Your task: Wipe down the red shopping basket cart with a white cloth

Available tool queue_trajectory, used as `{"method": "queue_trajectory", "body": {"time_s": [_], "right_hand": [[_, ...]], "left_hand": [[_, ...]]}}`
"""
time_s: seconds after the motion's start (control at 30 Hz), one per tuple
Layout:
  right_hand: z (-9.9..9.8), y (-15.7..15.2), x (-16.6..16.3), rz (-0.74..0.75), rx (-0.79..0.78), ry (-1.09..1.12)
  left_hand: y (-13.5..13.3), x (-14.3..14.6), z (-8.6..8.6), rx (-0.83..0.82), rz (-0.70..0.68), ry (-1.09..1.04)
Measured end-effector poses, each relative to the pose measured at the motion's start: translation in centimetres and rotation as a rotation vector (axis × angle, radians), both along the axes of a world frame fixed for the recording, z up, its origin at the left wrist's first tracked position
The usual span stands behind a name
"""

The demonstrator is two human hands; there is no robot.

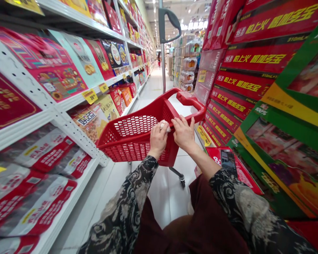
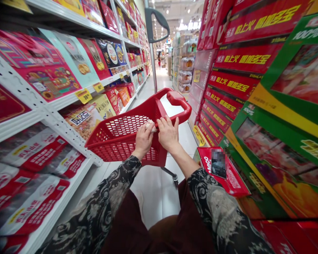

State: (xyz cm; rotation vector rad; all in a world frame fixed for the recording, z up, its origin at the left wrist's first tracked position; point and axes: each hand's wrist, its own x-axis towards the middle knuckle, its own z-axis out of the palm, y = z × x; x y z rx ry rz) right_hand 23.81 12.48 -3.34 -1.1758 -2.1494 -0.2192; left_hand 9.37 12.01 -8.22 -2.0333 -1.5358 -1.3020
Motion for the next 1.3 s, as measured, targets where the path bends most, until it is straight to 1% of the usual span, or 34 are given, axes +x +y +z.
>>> {"method": "queue_trajectory", "body": {"time_s": [0.07,0.17,0.23,0.3,0.4,0.47,0.53,0.57,0.6,0.67,0.77,0.83,0.9,0.93,0.97,1.03,1.2,1.27,1.3], "right_hand": [[-0.2,0.2,0.3,0.019,0.008,-0.028],[-0.4,0.3,0.7,0.034,0.015,-0.038],[-0.5,0.2,0.6,0.028,0.018,-0.027],[-0.6,0.0,0.4,0.018,0.028,-0.013],[-0.9,-0.1,0.3,0.008,0.043,-0.009],[-1.0,0.0,0.4,0.004,0.055,-0.025],[-1.1,0.2,0.6,-0.003,0.071,-0.05],[-1.2,0.4,0.8,-0.007,0.078,-0.06],[-1.2,0.5,0.9,-0.011,0.083,-0.066],[-1.3,0.7,1.1,-0.015,0.082,-0.068],[-1.3,0.8,1.3,-0.016,0.075,-0.056],[-1.3,0.8,1.2,-0.018,0.075,-0.053],[-1.4,0.8,1.1,-0.017,0.075,-0.048],[-1.4,0.8,1.0,-0.018,0.073,-0.04],[-1.4,0.7,0.9,-0.018,0.07,-0.029],[-1.4,0.7,0.7,-0.019,0.059,-0.001],[-1.1,0.4,0.5,-0.017,0.018,0.027],[-0.9,0.3,0.5,-0.02,-0.002,0.023],[-0.8,0.2,0.6,-0.02,-0.012,0.019]], "left_hand": [[-0.5,-1.8,-0.7,-0.011,0.013,0.018],[-1.6,-5.3,-2.1,-0.039,0.111,-0.002],[-2.1,-6.7,-2.7,-0.042,0.145,-0.013],[-2.2,-6.6,-2.7,-0.017,0.134,-0.006],[-1.6,-4.8,-1.9,0.015,0.045,0.042],[-1.0,-3.6,-1.4,0.007,-0.003,0.067],[-0.8,-3.5,-1.3,-0.017,-0.01,0.079],[-0.9,-4.0,-1.4,-0.03,0.001,0.083],[-1.2,-4.9,-1.7,-0.046,0.018,0.09],[-2.1,-7.7,-2.6,-0.065,0.078,0.098],[-4.1,-12.9,-4.0,-0.1,0.221,0.092],[-5.3,-15.7,-4.7,-0.098,0.325,0.064],[-6.0,-17.3,-5.0,-0.086,0.397,0.029],[-6.2,-17.6,-5.0,-0.083,0.414,0.018],[-6.1,-17.4,-5.0,-0.082,0.419,0.011],[-5.6,-16.1,-4.8,-0.091,0.388,0.006],[-3.2,-10.6,-3.4,-0.081,0.189,0.017],[-2.5,-9.2,-2.9,-0.074,0.131,0.024],[-2.3,-8.9,-2.7,-0.076,0.115,0.027]]}}
